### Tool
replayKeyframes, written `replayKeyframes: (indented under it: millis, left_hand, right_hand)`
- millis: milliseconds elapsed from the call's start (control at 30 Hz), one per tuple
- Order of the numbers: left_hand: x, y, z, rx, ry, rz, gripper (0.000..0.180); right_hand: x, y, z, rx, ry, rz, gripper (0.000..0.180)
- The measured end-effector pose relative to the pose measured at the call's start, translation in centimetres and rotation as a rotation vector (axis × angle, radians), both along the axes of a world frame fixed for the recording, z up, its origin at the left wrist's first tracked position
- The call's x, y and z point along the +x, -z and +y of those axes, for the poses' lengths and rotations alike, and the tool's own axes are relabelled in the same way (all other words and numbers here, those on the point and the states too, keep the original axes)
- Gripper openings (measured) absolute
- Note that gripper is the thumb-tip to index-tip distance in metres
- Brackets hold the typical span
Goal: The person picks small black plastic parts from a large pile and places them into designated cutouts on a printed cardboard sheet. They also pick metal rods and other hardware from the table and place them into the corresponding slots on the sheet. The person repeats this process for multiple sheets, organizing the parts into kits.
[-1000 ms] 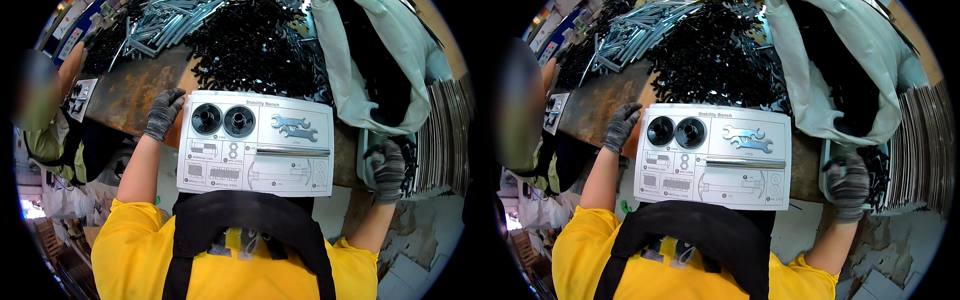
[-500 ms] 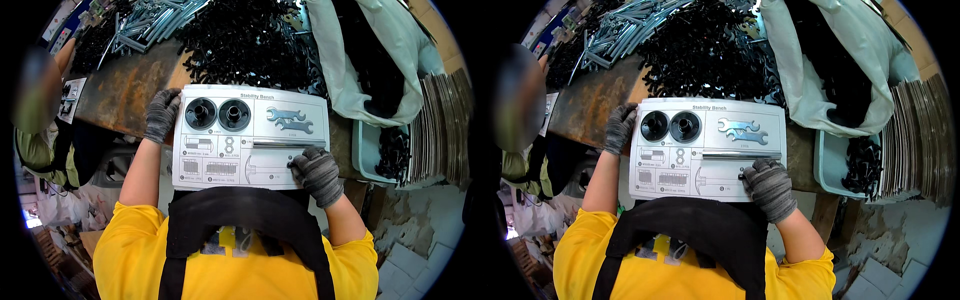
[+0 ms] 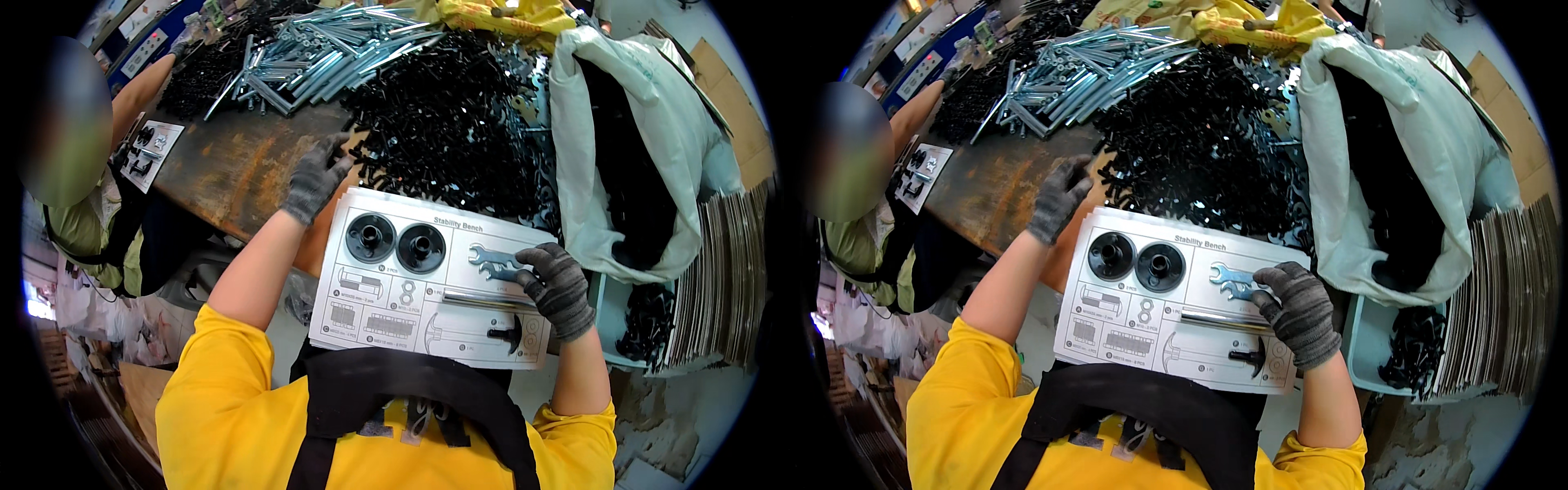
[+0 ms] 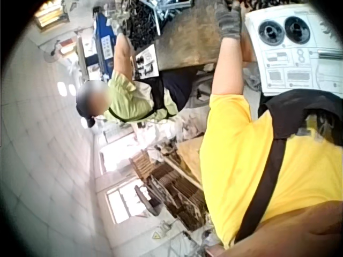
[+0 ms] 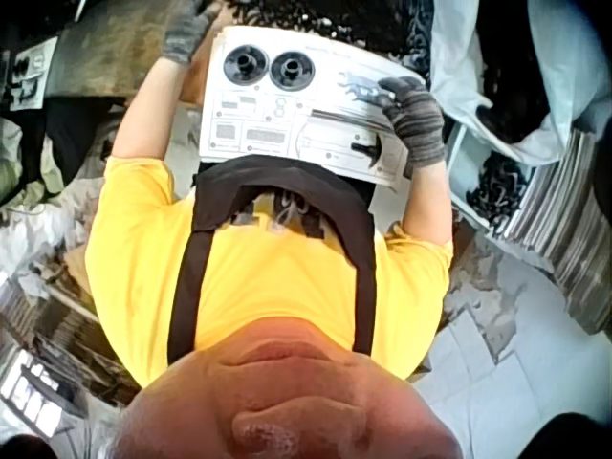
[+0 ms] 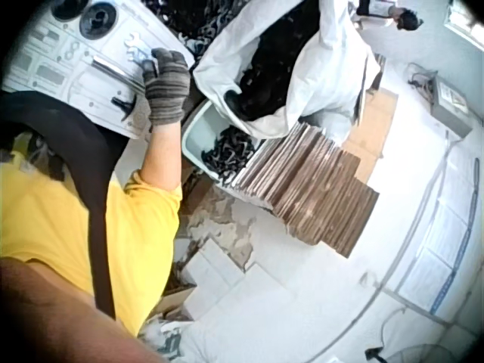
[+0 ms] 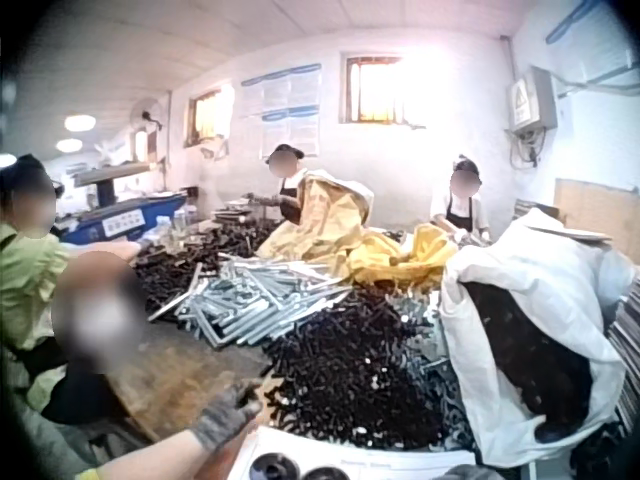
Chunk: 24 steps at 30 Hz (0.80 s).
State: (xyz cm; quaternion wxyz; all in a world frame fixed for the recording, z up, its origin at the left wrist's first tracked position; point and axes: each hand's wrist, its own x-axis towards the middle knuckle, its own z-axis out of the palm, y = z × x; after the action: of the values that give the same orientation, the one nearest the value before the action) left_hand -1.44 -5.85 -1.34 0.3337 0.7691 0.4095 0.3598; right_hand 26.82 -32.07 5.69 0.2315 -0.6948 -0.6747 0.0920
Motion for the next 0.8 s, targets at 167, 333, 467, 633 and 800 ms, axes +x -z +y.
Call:
replayKeyframes:
  millis: [167,333,467,633,800]
  left_hand:
    - [3.2,0.1,8.2,0.117,-0.054,0.231,0.05]
    - [6.4,-0.1,13.5,0.409,0.074,0.566,0.044]
    - [9.3,-0.8,14.2,0.469,0.141,1.023,0.033]
    - [10.0,-3.3,13.1,0.592,0.293,1.264,0.027]
    - [9.3,-4.7,12.1,0.296,0.061,1.013,0.028]
  right_hand:
    - [-1.4,1.1,3.7,0.096,-0.17,0.098,0.023]
    - [-3.5,1.3,5.4,0.136,-0.227,0.189,0.023]
    - [-4.0,1.3,5.2,0.072,-0.196,0.2,0.022]
    - [-3.6,1.6,4.8,0.059,-0.196,0.158,0.022]
    - [-3.6,1.6,4.6,0.039,-0.194,0.229,0.021]
